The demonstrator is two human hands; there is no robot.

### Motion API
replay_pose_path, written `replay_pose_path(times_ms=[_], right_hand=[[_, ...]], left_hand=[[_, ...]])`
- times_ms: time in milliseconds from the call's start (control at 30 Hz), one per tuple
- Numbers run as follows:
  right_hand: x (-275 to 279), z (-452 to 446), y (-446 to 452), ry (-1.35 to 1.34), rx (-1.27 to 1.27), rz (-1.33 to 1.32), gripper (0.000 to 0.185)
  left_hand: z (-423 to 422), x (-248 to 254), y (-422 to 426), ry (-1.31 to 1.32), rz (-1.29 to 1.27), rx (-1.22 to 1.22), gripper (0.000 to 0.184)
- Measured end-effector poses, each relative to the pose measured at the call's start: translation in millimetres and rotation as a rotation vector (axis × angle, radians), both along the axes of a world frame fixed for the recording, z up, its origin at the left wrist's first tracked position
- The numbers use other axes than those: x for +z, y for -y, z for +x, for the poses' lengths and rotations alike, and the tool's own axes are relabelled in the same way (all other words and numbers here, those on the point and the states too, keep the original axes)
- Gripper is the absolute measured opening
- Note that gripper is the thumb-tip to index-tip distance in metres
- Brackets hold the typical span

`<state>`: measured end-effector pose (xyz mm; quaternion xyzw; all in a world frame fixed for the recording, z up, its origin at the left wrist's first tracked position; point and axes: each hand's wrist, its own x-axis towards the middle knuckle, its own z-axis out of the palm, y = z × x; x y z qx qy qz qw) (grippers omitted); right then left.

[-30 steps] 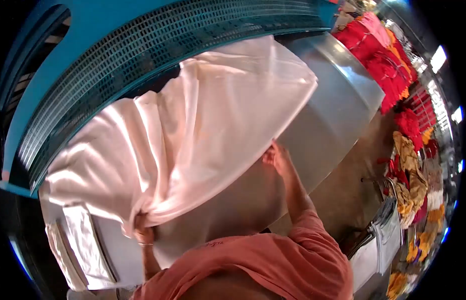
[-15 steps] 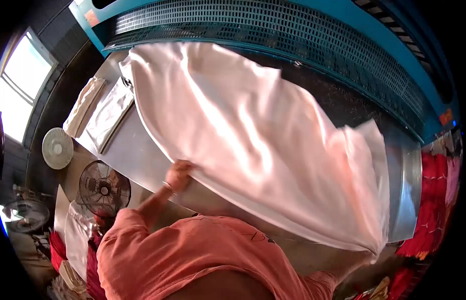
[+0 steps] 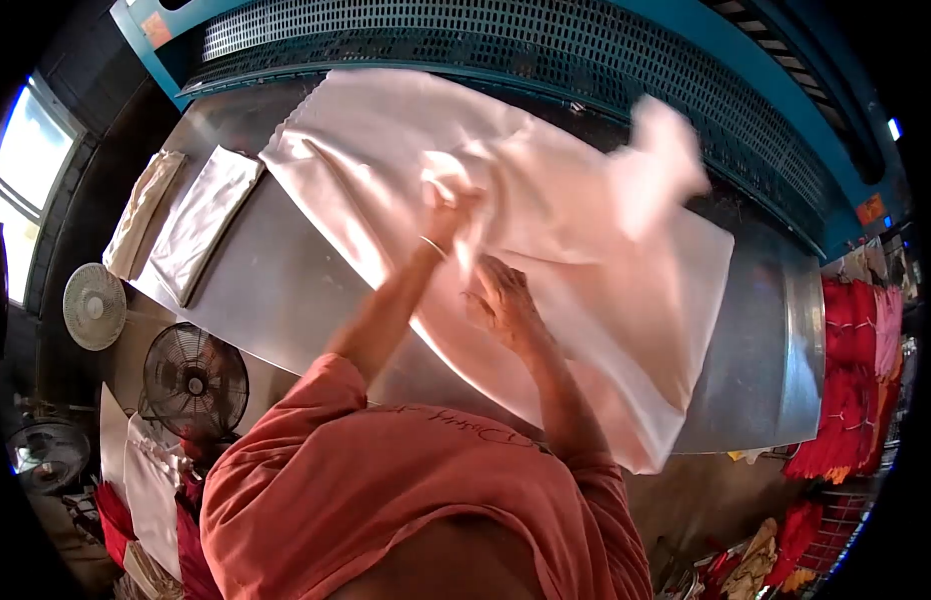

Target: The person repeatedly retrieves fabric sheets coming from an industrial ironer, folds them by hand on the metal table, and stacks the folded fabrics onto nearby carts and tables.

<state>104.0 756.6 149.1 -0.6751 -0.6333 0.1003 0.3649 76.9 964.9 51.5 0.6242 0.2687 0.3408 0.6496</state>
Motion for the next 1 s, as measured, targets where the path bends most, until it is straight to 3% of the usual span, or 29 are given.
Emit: replay_pose_path(times_ms=[67,100,133,167,200,233,267,333,400,433,500,533,567,600,667,700,733,767,800,833,867,900,967,1000], right_hand=[[-15.6,-10.6,-10.5,0.053,-0.067,-0.03,0.041],[-36.8,-1.4,-3.5,0.081,-0.143,-0.024,0.038],[-57.9,7.8,3.4,0.106,-0.219,-0.02,0.035],[-79.0,15.2,19.8,0.142,-0.351,0.013,0.03],[-102.1,26.8,44.7,0.154,-0.436,-0.006,0.03],[-143.3,40.7,82.6,0.279,-0.562,-0.028,0.03],[-158.6,40.8,113.0,0.282,-0.704,-0.104,0.03],[-164.2,38.0,175.3,0.323,-0.869,-0.165,0.031],[-166.9,31.5,210.3,0.313,-1.038,-0.259,0.033],[-165.0,24.2,221.1,0.328,-1.106,-0.312,0.034],[-178.0,18.8,240.0,0.365,-1.182,-0.4,0.037],[-185.9,13.9,235.8,0.382,-1.225,-0.415,0.038],[-191.0,13.9,228.1,0.403,-1.268,-0.428,0.039],[-190.1,11.6,223.1,0.427,-1.307,-0.445,0.04],[-178.3,7.2,209.7,0.348,-1.349,-0.475,0.04],[-168.8,4.5,203.2,0.308,-1.366,-0.487,0.041],[-151.2,2.9,196.4,0.283,-1.33,-0.599,0.041],[-129.0,1.2,190.9,0.256,-1.288,-0.709,0.041],[-116.7,-0.2,190.7,0.228,-1.241,-0.817,0.041],[-134.2,13.2,219.0,0.115,-1.29,-0.577,0.037],[-154.5,27.7,249.1,0.013,-1.304,-0.33,0.033],[-150.1,32.6,266.8,0.113,-1.363,-0.253,0.029],[-139.6,29.4,292.6,0.171,-1.527,-0.039,0.022],[-144.6,29.8,308.6,-0.106,-1.499,0.081,0.022]], left_hand=[[-56.0,-15.8,-76.3,-0.416,0.402,0.257,0.029],[-90.7,-50.0,-107.8,-0.273,0.088,0.432,0.033],[-121.2,-117.2,-158.3,-0.023,-0.155,0.506,0.03],[-171.1,-118.0,-173.1,0.083,0.014,0.525,0.036],[-221.0,-136.1,-194.4,-0.607,0.252,0.64,0.045],[-244.1,-127.1,-189.4,-1.12,0.733,0.794,0.051],[-263.1,-147.0,-213.1,-0.917,0.482,0.934,0.045],[-277.5,-115.1,-215.7,-1.139,0.456,0.844,0.05],[-255.5,-51.9,-202.3,-0.972,0.219,0.846,0.057],[-246.0,-62.2,-219.5,-0.575,0.14,0.861,0.059],[-203.4,-53.9,-244.6,-0.149,-0.278,0.531,0.053],[-170.2,-47.2,-251.0,-0.28,-0.081,0.506,0.044],[-134.8,10.3,-207.0,-0.195,-0.025,0.384,0.042],[-89.3,-42.2,-238.0,-0.157,0.128,0.21,0.034],[-11.4,-15.9,-144.8,0.291,-0.047,-0.147,0.026],[-10.1,35.9,-82.4,-0.009,0.758,-0.244,0.025],[-10.0,91.6,-18.2,-0.096,1.543,-0.069,0.025],[33.2,47.2,18.9,0.164,1.236,-0.217,0.03],[57.6,20.8,62.9,0.245,1.376,-0.238,0.042],[38.7,39.0,85.1,0.187,1.122,-0.663,0.048],[19.1,58.7,107.3,0.064,0.706,-1.024,0.057],[-1.0,79.6,129.5,-0.124,0.364,-1.195,0.067],[-27.4,64.5,133.2,0.008,0.448,-1.065,0.063],[-40.3,49.7,122.0,0.023,0.596,-0.839,0.061]])
